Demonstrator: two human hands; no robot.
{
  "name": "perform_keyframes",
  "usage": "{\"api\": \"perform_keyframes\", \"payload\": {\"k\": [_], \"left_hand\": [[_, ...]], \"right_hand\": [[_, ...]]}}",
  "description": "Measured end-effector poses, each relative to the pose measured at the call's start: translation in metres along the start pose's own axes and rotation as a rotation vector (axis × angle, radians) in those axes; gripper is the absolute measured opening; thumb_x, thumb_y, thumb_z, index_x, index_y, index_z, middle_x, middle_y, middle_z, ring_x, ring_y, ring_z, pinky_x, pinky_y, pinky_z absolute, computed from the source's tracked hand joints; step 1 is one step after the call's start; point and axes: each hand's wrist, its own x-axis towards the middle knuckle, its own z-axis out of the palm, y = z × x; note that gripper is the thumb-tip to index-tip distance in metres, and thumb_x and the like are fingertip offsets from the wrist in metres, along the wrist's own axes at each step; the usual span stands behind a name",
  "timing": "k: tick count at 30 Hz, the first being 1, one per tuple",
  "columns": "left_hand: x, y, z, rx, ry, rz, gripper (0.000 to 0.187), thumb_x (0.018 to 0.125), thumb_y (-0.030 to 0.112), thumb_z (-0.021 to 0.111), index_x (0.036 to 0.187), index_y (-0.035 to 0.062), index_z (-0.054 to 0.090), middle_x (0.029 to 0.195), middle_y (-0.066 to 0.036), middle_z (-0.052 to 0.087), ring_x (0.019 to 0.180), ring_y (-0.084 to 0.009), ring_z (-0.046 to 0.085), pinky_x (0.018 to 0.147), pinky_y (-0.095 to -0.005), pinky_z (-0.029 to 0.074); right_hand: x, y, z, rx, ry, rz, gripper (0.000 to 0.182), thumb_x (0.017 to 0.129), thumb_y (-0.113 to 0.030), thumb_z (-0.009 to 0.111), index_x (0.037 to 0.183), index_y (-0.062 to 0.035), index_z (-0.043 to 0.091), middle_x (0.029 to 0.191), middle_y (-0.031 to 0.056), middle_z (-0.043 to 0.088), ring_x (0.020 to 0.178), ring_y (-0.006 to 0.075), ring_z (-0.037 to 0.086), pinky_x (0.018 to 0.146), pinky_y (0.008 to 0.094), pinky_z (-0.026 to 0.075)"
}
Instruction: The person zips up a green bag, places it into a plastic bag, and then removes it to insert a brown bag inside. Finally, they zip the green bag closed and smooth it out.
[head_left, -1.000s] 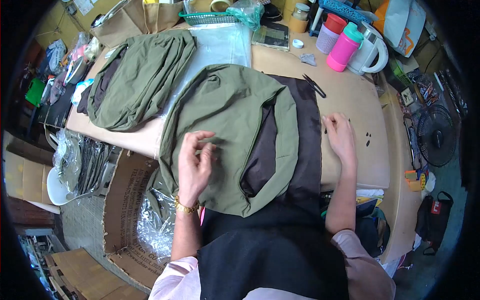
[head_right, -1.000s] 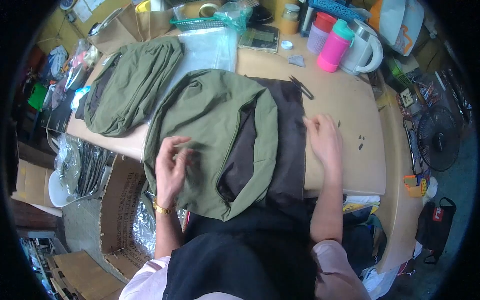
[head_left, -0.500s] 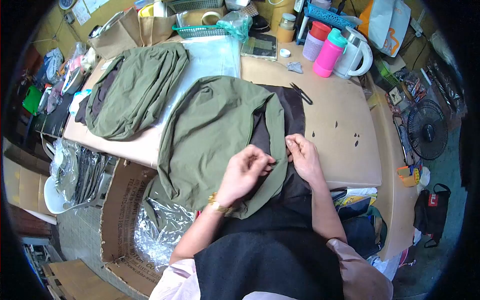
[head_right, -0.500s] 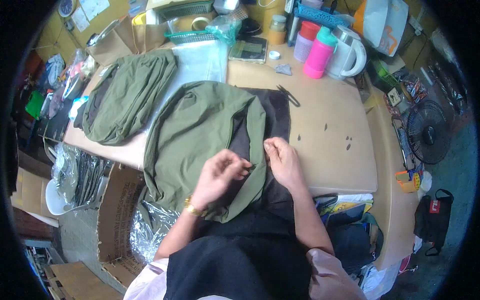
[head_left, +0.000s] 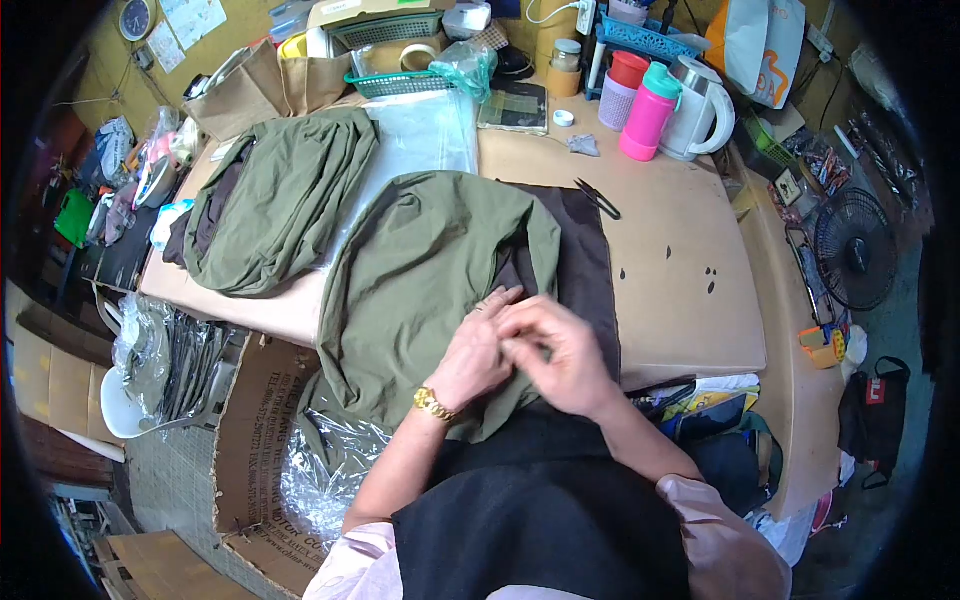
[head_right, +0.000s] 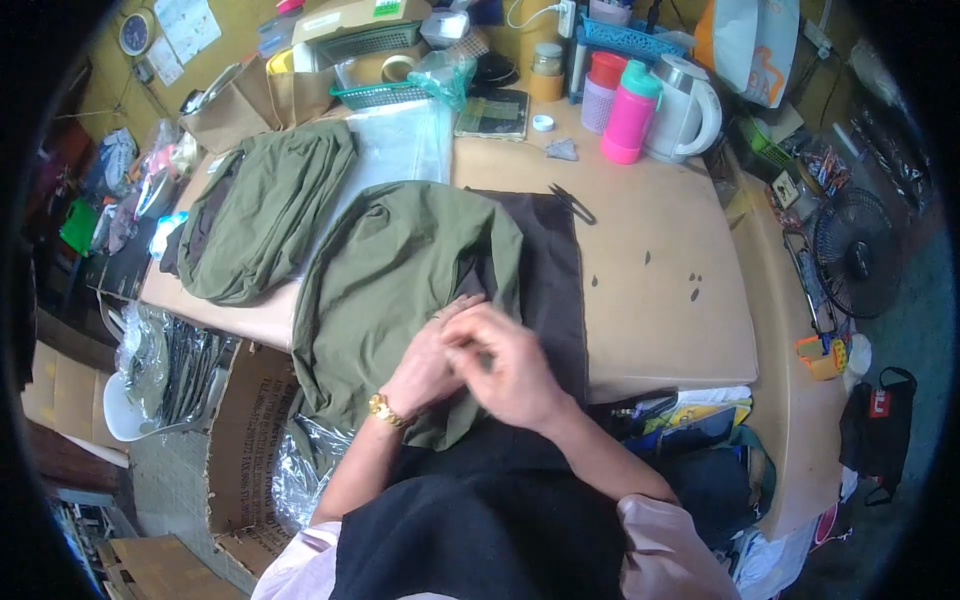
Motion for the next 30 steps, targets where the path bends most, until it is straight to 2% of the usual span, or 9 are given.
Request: {"api": "perform_keyframes", "payload": {"k": [2, 7, 8, 14, 19, 22, 24, 25, 30], "left_hand": [[-0.002, -0.01, 0.007, -0.107, -0.088, 0.021, 0.056, 0.09, 0.02, 0.063, 0.141, 0.0049, 0.049, 0.153, -0.018, 0.038, 0.147, -0.0323, 0.028, 0.117, -0.0432, 0.031], [0.007, 0.0, -0.007, -0.072, -0.017, 0.042, 0.034, 0.087, 0.011, 0.059, 0.12, 0.0033, 0.062, 0.128, -0.016, 0.063, 0.122, -0.0308, 0.058, 0.109, -0.0435, 0.041], [0.009, 0.004, -0.018, -0.184, 0.024, -0.233, 0.022, 0.088, 0.008, 0.059, 0.108, 0.0024, 0.065, 0.111, -0.014, 0.071, 0.102, -0.0273, 0.068, 0.095, -0.0403, 0.05], [0.002, -0.016, -0.152, -1.662, 0.712, 0.034, 0.05, 0.102, 0.034, 0.051, 0.135, -0.0025, 0.048, 0.139, -0.021, 0.053, 0.131, -0.031, 0.05, 0.115, -0.048, 0.036], [0.021, 0.056, -0.112, -0.706, -0.155, 0.025, 0.03, 0.095, 0.015, 0.06, 0.12, -0.0016, 0.067, 0.126, -0.013, 0.066, 0.124, -0.0239, 0.056, 0.108, -0.0361, 0.039], [0.022, -0.006, -0.077, -0.51, 0.352, -0.327, 0.031, 0.091, 0.015, 0.067, 0.118, -0.0006, 0.064, 0.116, -0.016, 0.065, 0.112, -0.0296, 0.06, 0.1, -0.0408, 0.044], [0.017, -0.042, -0.071, 0.281, 0.469, -0.299, 0.052, 0.084, 0.022, 0.075, 0.128, 0.0019, 0.055, 0.121, -0.017, 0.058, 0.111, -0.0339, 0.056, 0.097, -0.0447, 0.045], [0.012, -0.067, -0.058, 0.316, 0.428, -0.416, 0.072, 0.077, 0.028, 0.081, 0.137, 0.0059, 0.047, 0.128, -0.019, 0.051, 0.115, -0.038, 0.051, 0.096, -0.0469, 0.045], [0.011, -0.117, -0.062, 0.292, 0.573, -0.411, 0.05, 0.078, 0.024, 0.08, 0.119, 0.0038, 0.06, 0.111, -0.021, 0.058, 0.1, -0.0417, 0.06, 0.086, -0.0463, 0.051]], "right_hand": [[-0.001, 0.014, 0.007, -0.344, -0.176, -0.065, 0.014, 0.086, -0.006, 0.069, 0.093, 0.0018, 0.06, 0.101, 0.0186, 0.06, 0.099, 0.0336, 0.061, 0.089, 0.0401, 0.049], [0.001, 0.0, -0.005, -0.494, -0.201, 0.003, 0.022, 0.087, -0.013, 0.071, 0.099, -0.0011, 0.058, 0.099, 0.0155, 0.055, 0.097, 0.0321, 0.058, 0.087, 0.0391, 0.048], [0.001, 0.001, -0.013, -0.549, -0.246, 0.009, 0.029, 0.09, -0.023, 0.069, 0.104, -0.0004, 0.057, 0.11, 0.0214, 0.055, 0.109, 0.038, 0.056, 0.096, 0.0439, 0.045], [0.0, 0.014, -0.053, -0.509, -0.179, 0.173, 0.067, 0.094, -0.053, 0.059, 0.131, 0.0032, 0.052, 0.135, 0.0275, 0.049, 0.126, 0.0395, 0.05, 0.106, 0.0421, 0.041], [0.02, 0.02, -0.023, 0.383, 0.139, 0.018, 0.063, 0.094, -0.044, 0.063, 0.137, 0.0, 0.049, 0.128, 0.0141, 0.055, 0.124, 0.025, 0.05, 0.106, 0.0355, 0.038], [0.007, 0.065, -0.049, 0.503, 0.096, 0.413, 0.047, 0.093, -0.021, 0.069, 0.133, -0.0014, 0.052, 0.109, 0.0059, 0.06, 0.101, 0.0149, 0.057, 0.095, 0.0288, 0.045], [-0.005, 0.065, -0.043, 0.541, 0.193, 0.487, 0.043, 0.093, -0.018, 0.069, 0.129, 0.0, 0.054, 0.106, 0.0065, 0.063, 0.099, 0.0165, 0.059, 0.093, 0.0294, 0.046], [-0.011, 0.064, -0.042, 0.577, 0.294, 0.564, 0.039, 0.092, -0.016, 0.068, 0.126, 0.0013, 0.056, 0.103, 0.0071, 0.065, 0.096, 0.0182, 0.061, 0.091, 0.0301, 0.047], [-0.02, 0.063, -0.047, -0.131, -0.152, 0.399, 0.021, 0.094, -0.013, 0.063, 0.102, 0.0059, 0.064, 0.095, 0.0114, 0.071, 0.087, 0.0212, 0.064, 0.084, 0.0324, 0.05]]}}
